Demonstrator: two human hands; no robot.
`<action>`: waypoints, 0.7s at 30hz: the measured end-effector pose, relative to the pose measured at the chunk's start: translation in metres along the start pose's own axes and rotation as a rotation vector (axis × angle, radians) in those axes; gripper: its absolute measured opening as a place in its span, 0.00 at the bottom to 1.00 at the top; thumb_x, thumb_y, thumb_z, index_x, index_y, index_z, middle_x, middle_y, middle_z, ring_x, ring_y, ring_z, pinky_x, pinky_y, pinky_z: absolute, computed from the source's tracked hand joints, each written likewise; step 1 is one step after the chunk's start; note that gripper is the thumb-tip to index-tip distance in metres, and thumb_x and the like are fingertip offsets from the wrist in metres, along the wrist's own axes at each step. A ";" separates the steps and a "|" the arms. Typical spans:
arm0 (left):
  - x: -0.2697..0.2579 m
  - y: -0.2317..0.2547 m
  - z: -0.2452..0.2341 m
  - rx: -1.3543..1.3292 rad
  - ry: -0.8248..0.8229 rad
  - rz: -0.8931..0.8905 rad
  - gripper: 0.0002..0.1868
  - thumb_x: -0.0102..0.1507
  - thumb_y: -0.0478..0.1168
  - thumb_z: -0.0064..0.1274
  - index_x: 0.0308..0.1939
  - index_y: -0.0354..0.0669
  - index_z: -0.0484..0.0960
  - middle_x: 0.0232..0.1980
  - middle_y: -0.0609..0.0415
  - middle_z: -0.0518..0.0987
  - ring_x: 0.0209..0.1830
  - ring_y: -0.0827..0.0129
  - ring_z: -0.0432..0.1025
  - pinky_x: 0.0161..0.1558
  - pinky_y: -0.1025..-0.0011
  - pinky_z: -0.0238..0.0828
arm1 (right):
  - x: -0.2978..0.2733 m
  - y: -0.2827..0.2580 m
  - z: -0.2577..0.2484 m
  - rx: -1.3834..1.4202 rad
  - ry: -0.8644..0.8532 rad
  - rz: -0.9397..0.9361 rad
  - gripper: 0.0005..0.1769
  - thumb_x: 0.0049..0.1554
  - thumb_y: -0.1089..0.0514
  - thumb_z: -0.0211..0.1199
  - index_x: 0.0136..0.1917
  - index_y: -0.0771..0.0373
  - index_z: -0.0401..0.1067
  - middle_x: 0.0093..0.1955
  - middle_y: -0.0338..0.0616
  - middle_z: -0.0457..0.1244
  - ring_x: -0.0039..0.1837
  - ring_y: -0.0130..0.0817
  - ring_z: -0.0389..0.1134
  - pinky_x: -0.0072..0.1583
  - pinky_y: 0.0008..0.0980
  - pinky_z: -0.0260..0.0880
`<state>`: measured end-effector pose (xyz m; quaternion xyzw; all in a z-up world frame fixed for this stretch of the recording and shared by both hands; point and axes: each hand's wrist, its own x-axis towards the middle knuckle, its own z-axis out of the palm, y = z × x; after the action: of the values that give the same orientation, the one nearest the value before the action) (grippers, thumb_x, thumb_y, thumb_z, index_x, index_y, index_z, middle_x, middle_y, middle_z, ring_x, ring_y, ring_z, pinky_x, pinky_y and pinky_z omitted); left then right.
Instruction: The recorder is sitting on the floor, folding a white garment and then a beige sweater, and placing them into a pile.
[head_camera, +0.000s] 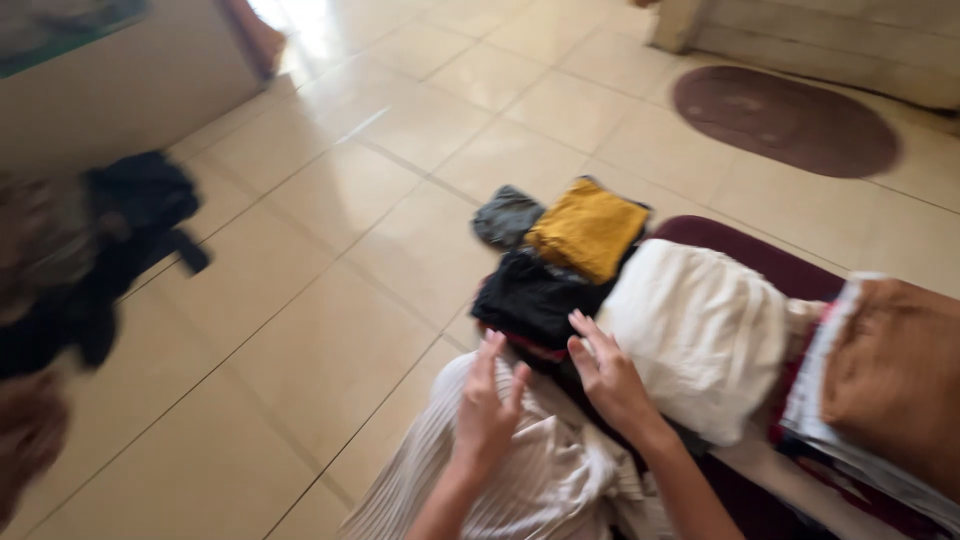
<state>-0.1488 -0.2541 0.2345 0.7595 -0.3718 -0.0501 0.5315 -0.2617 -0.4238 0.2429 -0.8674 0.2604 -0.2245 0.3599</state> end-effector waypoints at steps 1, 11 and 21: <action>0.002 -0.003 -0.022 0.015 0.029 -0.017 0.32 0.67 0.46 0.54 0.69 0.29 0.68 0.73 0.33 0.68 0.74 0.45 0.62 0.73 0.59 0.55 | 0.006 -0.016 0.005 0.010 -0.027 -0.022 0.31 0.66 0.43 0.49 0.73 0.67 0.65 0.77 0.54 0.58 0.81 0.44 0.53 0.78 0.44 0.43; -0.055 -0.016 -0.238 0.135 0.448 -0.322 0.33 0.70 0.56 0.41 0.70 0.34 0.69 0.73 0.39 0.68 0.75 0.52 0.61 0.72 0.61 0.55 | 0.038 -0.153 0.085 0.428 -0.416 0.030 0.28 0.67 0.45 0.49 0.75 0.59 0.66 0.63 0.56 0.68 0.67 0.41 0.68 0.67 0.32 0.63; -0.176 0.012 -0.354 0.166 0.824 -0.430 0.28 0.71 0.56 0.38 0.63 0.36 0.76 0.72 0.43 0.72 0.75 0.56 0.63 0.71 0.64 0.57 | 0.036 -0.246 0.137 0.490 -0.600 -0.400 0.30 0.69 0.47 0.43 0.77 0.66 0.58 0.77 0.50 0.58 0.79 0.36 0.54 0.76 0.33 0.49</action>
<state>-0.1149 0.1255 0.3405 0.8158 0.0332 0.1764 0.5497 -0.0840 -0.2268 0.3450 -0.8164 -0.0898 -0.0829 0.5644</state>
